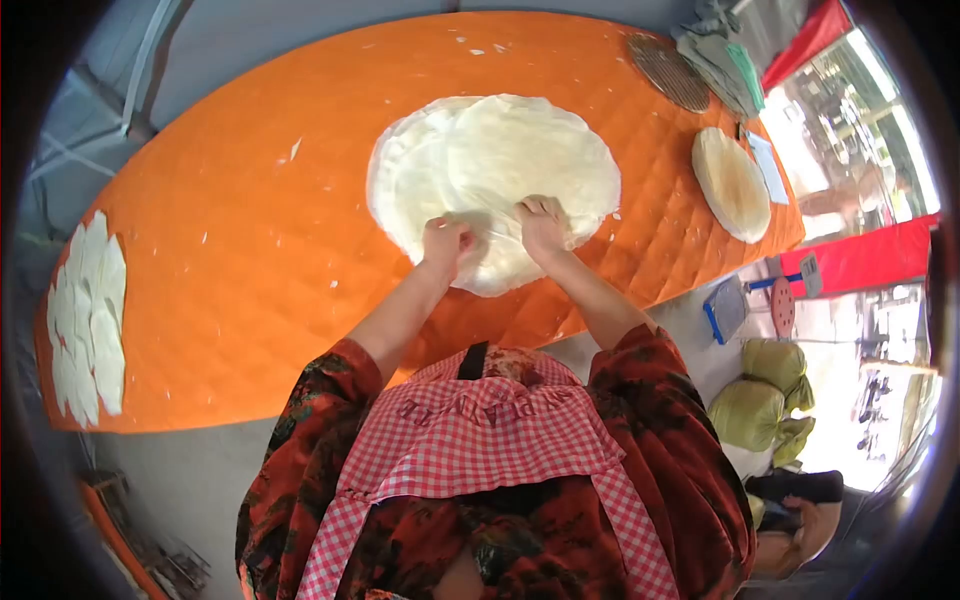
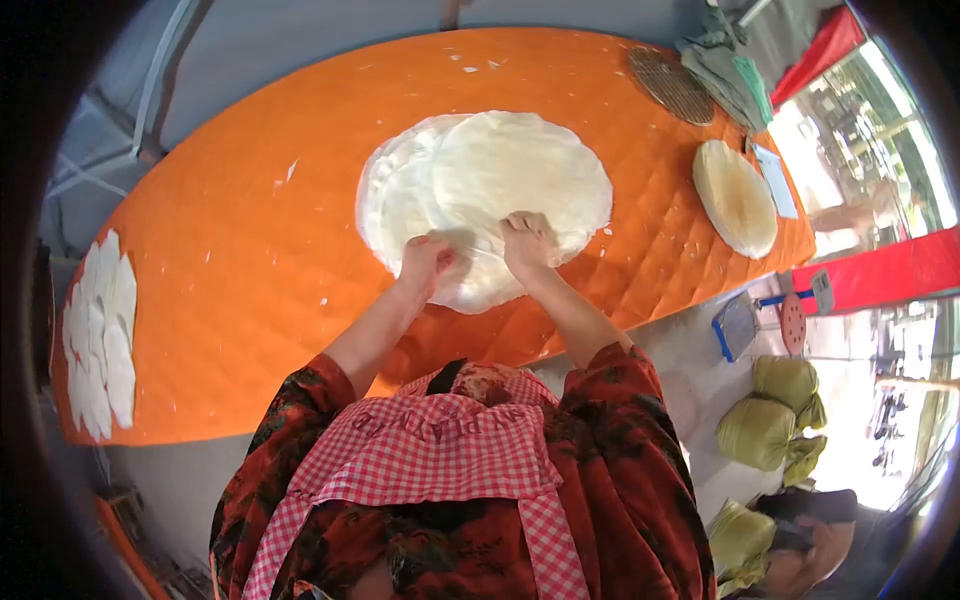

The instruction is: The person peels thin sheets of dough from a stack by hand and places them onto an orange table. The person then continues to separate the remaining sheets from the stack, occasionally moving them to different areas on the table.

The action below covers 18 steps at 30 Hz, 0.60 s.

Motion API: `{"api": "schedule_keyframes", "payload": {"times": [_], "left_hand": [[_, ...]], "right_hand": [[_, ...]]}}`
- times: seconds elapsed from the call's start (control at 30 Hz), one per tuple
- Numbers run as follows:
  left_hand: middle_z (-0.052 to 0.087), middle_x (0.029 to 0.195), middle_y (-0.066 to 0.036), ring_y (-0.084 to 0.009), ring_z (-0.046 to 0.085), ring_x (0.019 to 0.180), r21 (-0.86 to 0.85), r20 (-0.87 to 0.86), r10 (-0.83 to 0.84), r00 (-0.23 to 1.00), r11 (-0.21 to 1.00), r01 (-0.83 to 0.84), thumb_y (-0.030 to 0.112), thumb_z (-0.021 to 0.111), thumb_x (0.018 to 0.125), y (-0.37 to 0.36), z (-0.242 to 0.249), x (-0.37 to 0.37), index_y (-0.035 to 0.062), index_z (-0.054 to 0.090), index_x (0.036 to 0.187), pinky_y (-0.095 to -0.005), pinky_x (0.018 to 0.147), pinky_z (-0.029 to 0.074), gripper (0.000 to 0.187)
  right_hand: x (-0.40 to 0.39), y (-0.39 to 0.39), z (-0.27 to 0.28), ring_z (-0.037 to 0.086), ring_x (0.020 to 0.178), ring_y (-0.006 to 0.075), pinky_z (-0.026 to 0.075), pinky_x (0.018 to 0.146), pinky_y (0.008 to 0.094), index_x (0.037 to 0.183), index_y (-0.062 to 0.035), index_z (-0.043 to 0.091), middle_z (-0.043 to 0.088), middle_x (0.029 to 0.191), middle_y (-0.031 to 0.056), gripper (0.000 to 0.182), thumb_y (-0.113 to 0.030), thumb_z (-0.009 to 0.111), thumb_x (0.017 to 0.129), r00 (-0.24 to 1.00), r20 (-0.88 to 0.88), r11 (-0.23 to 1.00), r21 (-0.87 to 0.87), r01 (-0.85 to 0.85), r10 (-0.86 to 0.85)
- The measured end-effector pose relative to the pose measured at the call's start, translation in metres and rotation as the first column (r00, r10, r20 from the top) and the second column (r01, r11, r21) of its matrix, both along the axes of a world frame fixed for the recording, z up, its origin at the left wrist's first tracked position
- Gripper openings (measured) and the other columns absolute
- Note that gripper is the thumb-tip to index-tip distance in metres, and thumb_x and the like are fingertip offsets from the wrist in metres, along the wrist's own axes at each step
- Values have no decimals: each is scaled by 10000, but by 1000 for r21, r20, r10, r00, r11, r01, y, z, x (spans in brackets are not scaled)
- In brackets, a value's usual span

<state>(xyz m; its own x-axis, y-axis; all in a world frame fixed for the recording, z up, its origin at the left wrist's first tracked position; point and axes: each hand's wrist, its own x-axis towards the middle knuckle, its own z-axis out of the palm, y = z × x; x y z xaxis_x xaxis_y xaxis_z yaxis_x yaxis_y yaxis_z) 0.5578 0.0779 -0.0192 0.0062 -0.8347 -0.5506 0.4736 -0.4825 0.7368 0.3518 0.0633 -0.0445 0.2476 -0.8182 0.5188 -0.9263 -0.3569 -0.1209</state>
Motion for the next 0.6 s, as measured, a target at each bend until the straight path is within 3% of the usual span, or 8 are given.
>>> {"api": "schedule_keyframes", "payload": {"times": [0.07,0.1,0.2,0.27,0.37,0.43,0.47,0.6], "left_hand": [[499,811,-98,-242,554,703,13,-16,-50,999,999,50,22,572,804,-7,-12,1,13,414,978,-336,625,494,236],[474,731,-75,-224,525,647,47,-113,-86,990,995,92,21,575,779,-13,-24,3,43,419,849,-323,579,473,172],[415,570,-22,-168,451,517,156,-303,-151,941,966,205,-15,562,746,-33,-38,6,88,416,585,-286,469,426,241],[428,561,-19,-123,424,477,40,-176,-312,934,946,323,23,575,782,-71,-103,26,99,426,585,-236,409,372,258],[428,540,-13,-115,407,431,194,73,-333,940,929,315,29,578,785,-47,-37,2,91,457,597,-223,375,333,232],[433,533,-12,-117,404,413,218,228,-366,902,922,319,34,578,783,-48,-37,-4,90,470,603,-224,366,321,217],[451,542,-3,-109,413,414,94,28,-529,848,846,525,60,600,772,-67,-71,9,85,486,612,-224,360,315,198],[499,580,-16,-120,470,507,-104,222,-223,949,963,250,71,627,744,-18,-29,-14,53,564,674,-263,444,421,96]], "right_hand": [[-1,-12,0,596,920,258,482,762,428,1006,-93,634,611,971,150,223,-163,467,876,834,430,749,662,-31,-345],[-5,-20,4,602,912,263,486,753,424,980,-86,642,619,957,146,216,-151,475,861,824,407,720,694,3,-395],[12,-63,24,617,888,276,499,725,413,905,-67,667,643,916,136,197,-118,499,814,882,202,749,626,217,-425],[18,-85,44,628,873,284,508,707,405,854,-53,683,659,889,128,187,-95,515,783,884,72,754,555,350,-462],[42,-58,51,585,897,221,484,740,370,777,-122,677,644,836,47,130,-115,559,726,960,-13,924,265,274,-281],[46,-46,-16,540,914,206,460,768,378,756,-167,651,611,827,16,81,-184,591,706,989,-30,985,91,145,-143],[32,-43,-25,545,902,205,462,766,370,779,-168,650,609,838,20,97,-212,601,708,985,5,982,78,170,-171],[24,-41,-32,578,902,261,470,786,400,955,-136,622,623,932,78,197,-209,568,780,939,306,908,420,12,-154]]}}
